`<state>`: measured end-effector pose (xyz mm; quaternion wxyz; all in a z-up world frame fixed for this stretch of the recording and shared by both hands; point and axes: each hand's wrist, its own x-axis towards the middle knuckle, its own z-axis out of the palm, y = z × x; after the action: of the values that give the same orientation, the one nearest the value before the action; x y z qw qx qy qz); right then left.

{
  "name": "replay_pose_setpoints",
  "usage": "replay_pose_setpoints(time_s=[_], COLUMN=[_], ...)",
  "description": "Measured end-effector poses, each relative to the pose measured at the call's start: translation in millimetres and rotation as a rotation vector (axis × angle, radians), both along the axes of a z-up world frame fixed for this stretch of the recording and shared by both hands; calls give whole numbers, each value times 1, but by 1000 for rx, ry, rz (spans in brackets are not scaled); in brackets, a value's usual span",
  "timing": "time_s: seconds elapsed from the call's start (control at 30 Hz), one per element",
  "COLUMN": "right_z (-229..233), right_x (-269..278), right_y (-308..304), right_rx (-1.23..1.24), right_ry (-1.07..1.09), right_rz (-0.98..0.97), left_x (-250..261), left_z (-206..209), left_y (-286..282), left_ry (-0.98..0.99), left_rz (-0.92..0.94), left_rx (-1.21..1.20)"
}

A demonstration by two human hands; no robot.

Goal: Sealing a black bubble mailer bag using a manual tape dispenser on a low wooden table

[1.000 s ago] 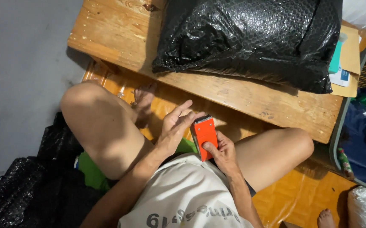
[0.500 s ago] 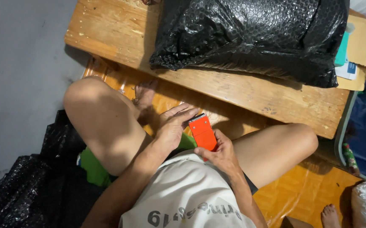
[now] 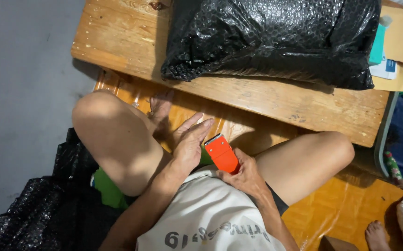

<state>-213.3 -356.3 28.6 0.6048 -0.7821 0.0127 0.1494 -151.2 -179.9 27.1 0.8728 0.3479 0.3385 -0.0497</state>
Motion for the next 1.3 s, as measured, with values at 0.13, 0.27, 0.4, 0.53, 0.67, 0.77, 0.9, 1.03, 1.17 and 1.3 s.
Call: replay_pose_setpoints(time_s=[0.13, 0.27, 0.4, 0.53, 0.67, 0.77, 0.9, 1.03, 1.17, 1.3], right_z=[14, 3, -11, -1, -2, 7, 46, 3, 13, 24], right_x=[-3, -2, -3, -1, -3, -3, 7, -6, -4, 0], right_y=[5, 1, -6, -2, -1, 2, 10, 2, 4, 0], right_rx=[99, 26, -65, -129, -134, -141, -170, -105, -34, -158], right_ry=[93, 75, 51, 79, 94, 50, 14, 86, 120, 92], right_rz=[-103, -88, -47, -85, -113, -109, -93, -122, -151, -116], left_x=[4, 5, 0, 1, 4, 4, 2, 1, 5, 5], left_z=[7, 8, 5, 5, 19, 20, 15, 14, 17, 19], left_y=[1, 1, -1, 1, 3, 3, 1, -3, -2, -5], left_ry=[-28, -52, -77, -98, -161, -199, -220, -219, -230, -225], left_rz=[-21, -62, -67, -109, -204, -230, -210, -219, -226, -239], left_rx=[-8, 8, 18, 40, 78, 109, 142, 164, 197, 214])
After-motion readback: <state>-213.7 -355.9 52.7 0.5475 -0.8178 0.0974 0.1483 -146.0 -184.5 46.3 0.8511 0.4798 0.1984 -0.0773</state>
